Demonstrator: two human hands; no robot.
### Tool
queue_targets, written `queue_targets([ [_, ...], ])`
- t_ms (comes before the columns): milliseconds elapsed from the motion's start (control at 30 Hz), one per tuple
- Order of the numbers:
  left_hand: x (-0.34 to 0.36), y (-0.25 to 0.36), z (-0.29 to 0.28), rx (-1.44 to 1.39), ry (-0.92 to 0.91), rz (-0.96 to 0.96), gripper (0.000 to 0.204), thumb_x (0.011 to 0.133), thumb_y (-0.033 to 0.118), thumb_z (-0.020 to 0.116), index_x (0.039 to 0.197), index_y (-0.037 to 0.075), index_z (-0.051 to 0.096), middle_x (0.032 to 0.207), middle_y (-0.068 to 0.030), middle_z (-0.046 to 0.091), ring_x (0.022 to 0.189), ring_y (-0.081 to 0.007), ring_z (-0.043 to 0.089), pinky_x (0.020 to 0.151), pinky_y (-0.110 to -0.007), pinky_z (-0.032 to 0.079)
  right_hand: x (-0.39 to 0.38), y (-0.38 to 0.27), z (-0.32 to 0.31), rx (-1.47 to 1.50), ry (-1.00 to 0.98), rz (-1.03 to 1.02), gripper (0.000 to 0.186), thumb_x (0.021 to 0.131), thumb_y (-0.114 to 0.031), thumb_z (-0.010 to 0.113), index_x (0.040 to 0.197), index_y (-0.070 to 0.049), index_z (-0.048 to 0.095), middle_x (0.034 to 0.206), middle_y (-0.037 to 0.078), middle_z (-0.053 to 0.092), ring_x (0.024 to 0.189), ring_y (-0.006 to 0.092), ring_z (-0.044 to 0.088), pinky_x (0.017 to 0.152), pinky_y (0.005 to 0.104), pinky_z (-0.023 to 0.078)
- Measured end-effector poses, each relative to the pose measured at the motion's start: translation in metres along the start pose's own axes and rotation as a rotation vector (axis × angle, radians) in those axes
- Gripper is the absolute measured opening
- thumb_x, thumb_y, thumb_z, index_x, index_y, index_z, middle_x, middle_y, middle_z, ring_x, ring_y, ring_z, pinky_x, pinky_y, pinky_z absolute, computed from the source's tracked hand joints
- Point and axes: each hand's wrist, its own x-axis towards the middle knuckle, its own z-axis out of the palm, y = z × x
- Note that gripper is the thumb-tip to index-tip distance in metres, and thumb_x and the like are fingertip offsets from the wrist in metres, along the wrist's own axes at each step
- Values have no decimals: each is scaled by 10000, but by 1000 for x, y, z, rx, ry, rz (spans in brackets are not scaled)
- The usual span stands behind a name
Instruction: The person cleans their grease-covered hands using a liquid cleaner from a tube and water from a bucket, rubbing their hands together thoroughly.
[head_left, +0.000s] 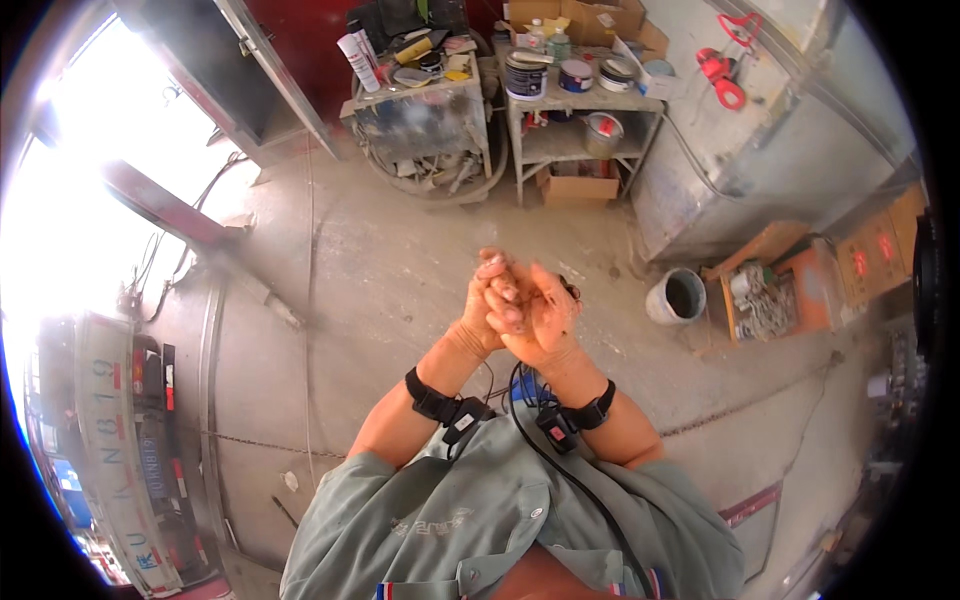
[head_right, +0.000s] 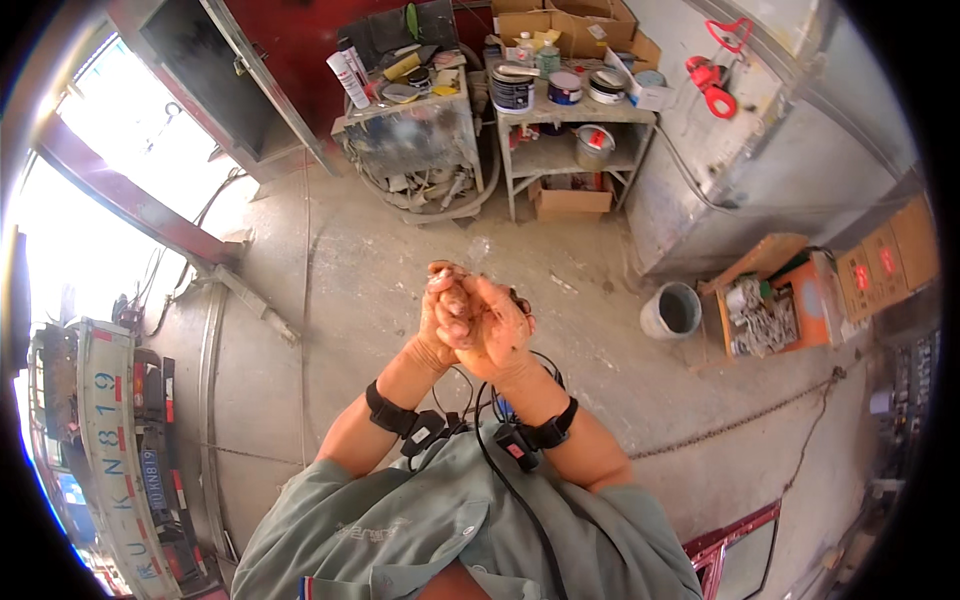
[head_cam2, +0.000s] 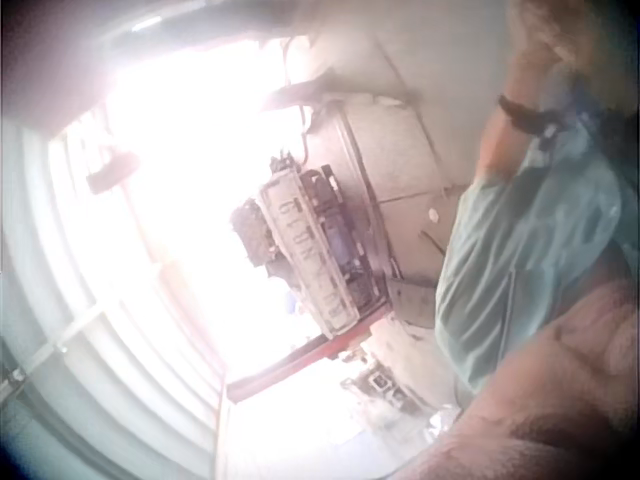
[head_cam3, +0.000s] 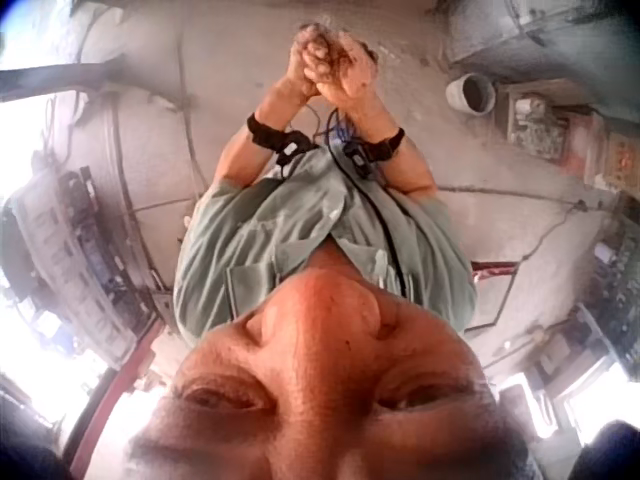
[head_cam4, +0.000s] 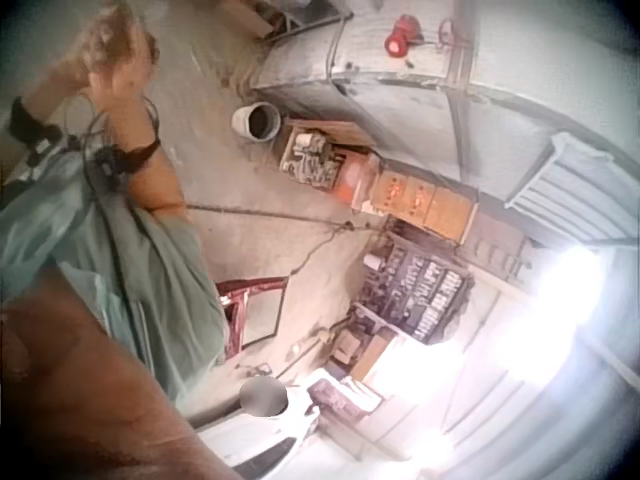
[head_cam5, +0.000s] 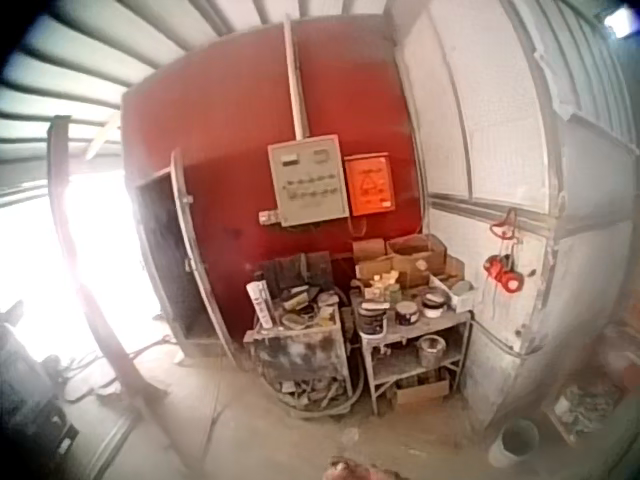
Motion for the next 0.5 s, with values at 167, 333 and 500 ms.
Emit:
queue_targets([
  [167, 72, 34, 4, 165, 285, -48, 410, 928, 329, 602, 570, 138, 540, 522, -45, 546, 413, -195, 509, 393, -312, 431, 67, -37, -42, -392, 126, -49, 249, 1001, -171, 441, 1192, -12, 460, 582, -11, 413, 377, 80, 334, 330, 226, 291],
  [333, 125, 73, 13, 323, 581, -93, 294, 917, 302, 526, 874, 27, 622, 794, -104, 645, 618, -189, 595, 582, -294, 500, 126, -42, -73, -760, 177, -354, 223, 956, -130, 462, 1139, -4, 477, 635, 13, 487, 452, 106, 442, 433, 244, 400],
  [500, 187, 123, -15, 511, 469, 62, 315, 986, 243, 527, 695, 130, 571, 668, -56, 593, 638, -201, 569, 620, -355, 478, 208, -76, -124, -1433, 242, -867, 299, 861, -173, 526, 1054, 55, 535, 959, 137, 612, 842, 220, 590, 778, 333, 470],
])
